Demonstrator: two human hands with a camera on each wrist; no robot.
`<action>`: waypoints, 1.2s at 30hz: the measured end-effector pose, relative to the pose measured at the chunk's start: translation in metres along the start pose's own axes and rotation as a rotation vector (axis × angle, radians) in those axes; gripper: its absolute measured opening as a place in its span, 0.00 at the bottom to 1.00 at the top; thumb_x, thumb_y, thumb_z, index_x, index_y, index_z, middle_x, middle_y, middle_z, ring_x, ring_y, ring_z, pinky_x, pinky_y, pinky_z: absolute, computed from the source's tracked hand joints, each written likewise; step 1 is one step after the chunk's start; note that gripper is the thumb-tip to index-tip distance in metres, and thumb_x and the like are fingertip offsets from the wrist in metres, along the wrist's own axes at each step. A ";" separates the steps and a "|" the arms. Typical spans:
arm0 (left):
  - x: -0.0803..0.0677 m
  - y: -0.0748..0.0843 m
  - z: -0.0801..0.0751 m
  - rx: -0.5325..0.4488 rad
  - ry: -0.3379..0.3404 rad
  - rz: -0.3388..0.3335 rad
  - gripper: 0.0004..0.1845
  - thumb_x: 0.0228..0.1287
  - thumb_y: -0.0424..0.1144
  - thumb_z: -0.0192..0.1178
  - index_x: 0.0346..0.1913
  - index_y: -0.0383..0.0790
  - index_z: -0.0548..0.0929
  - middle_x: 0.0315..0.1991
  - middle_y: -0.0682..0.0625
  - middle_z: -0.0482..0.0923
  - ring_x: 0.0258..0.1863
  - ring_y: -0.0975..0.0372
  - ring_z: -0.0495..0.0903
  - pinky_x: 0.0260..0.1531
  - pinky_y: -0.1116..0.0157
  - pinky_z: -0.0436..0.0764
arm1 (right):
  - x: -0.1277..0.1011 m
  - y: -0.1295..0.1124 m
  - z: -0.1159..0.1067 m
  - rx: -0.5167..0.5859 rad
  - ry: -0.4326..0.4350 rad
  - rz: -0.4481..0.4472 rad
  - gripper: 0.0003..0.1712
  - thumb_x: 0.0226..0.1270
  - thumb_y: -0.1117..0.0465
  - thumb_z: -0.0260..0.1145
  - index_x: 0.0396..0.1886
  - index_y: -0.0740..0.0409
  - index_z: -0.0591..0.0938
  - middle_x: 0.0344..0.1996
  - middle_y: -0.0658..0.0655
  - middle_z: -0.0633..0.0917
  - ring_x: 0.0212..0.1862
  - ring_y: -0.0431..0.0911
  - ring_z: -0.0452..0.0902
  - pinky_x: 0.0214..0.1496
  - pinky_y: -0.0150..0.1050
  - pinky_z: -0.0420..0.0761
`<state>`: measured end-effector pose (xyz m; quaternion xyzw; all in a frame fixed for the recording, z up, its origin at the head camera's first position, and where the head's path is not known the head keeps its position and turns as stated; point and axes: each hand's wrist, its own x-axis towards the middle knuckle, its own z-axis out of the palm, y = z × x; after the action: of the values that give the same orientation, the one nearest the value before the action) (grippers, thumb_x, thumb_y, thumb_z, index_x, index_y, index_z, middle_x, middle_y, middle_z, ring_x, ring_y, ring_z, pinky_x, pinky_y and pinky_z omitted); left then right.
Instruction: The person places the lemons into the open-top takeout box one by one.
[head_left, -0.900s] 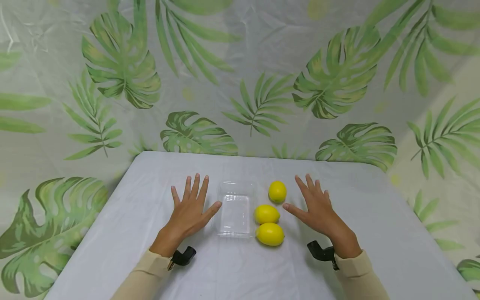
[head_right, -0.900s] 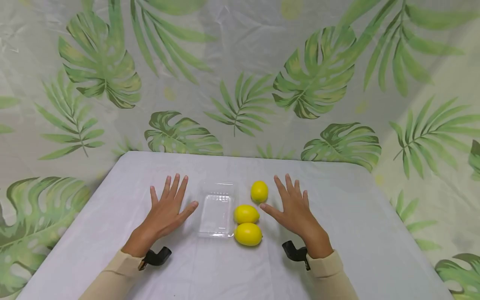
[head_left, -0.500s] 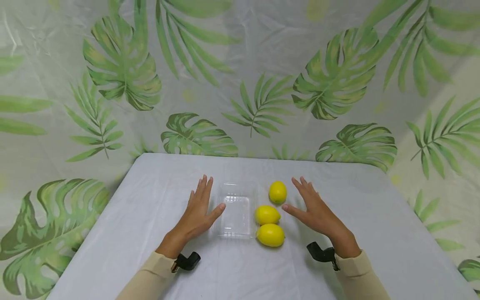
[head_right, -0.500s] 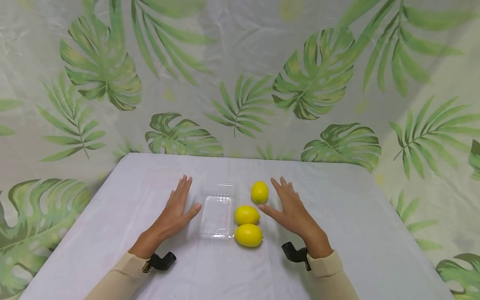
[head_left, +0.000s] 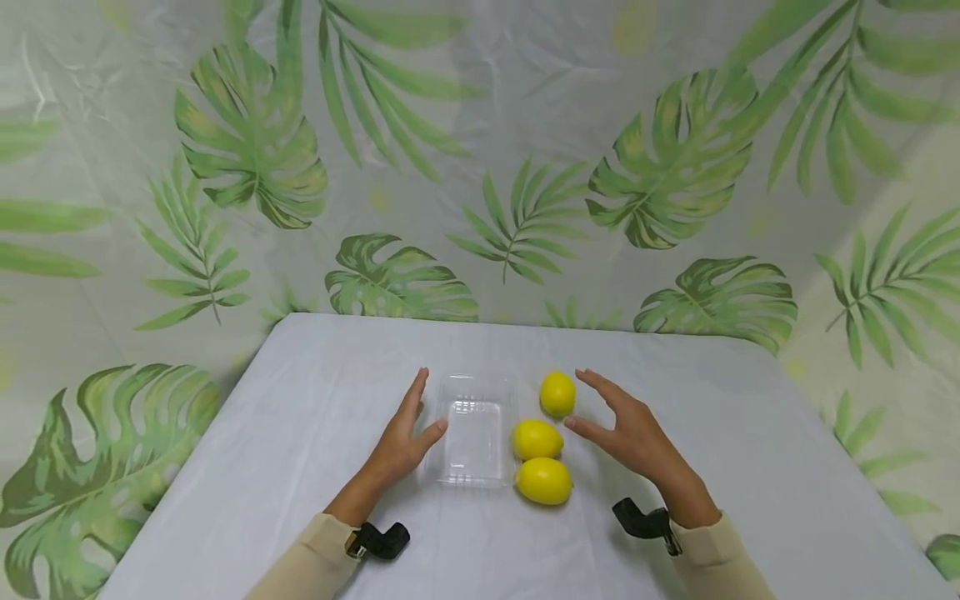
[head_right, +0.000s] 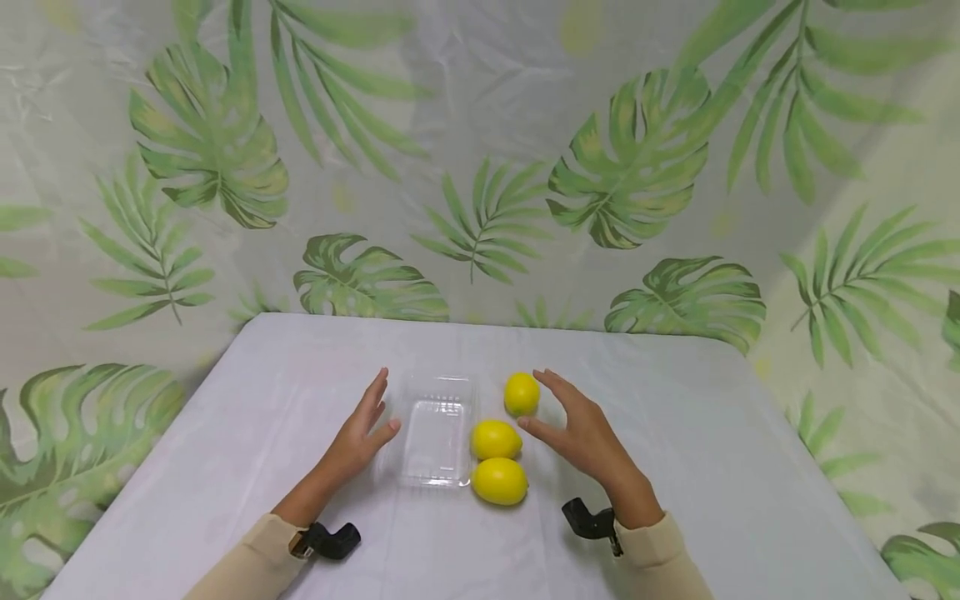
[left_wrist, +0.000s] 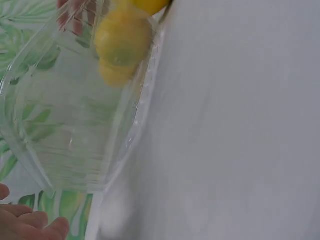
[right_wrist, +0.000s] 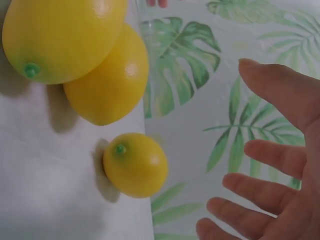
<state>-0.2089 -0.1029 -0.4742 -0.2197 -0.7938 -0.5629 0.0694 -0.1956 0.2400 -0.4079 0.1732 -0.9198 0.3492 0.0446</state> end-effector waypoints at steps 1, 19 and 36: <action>-0.001 -0.001 0.001 -0.020 -0.001 0.005 0.43 0.68 0.36 0.55 0.77 0.37 0.41 0.77 0.44 0.39 0.75 0.51 0.43 0.69 0.50 0.55 | -0.001 0.000 0.001 0.012 0.003 -0.009 0.45 0.59 0.38 0.66 0.73 0.47 0.64 0.71 0.56 0.65 0.71 0.57 0.59 0.66 0.59 0.65; -0.015 -0.009 0.010 -0.092 -0.055 -0.026 0.44 0.63 0.27 0.56 0.76 0.34 0.42 0.77 0.38 0.41 0.75 0.48 0.44 0.69 0.54 0.52 | 0.002 0.005 0.025 0.149 -0.083 -0.051 0.39 0.59 0.42 0.69 0.68 0.49 0.71 0.65 0.56 0.73 0.65 0.54 0.69 0.61 0.51 0.74; -0.010 0.026 -0.001 -0.073 -0.116 -0.020 0.45 0.51 0.21 0.49 0.74 0.25 0.42 0.75 0.32 0.42 0.73 0.43 0.46 0.69 0.53 0.53 | 0.009 0.005 0.042 0.215 -0.134 -0.081 0.36 0.59 0.49 0.71 0.66 0.56 0.73 0.61 0.60 0.76 0.62 0.56 0.72 0.60 0.54 0.74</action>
<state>-0.1893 -0.0992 -0.4554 -0.2463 -0.7774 -0.5787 0.0095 -0.2040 0.2133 -0.4407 0.2371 -0.8702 0.4314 -0.0218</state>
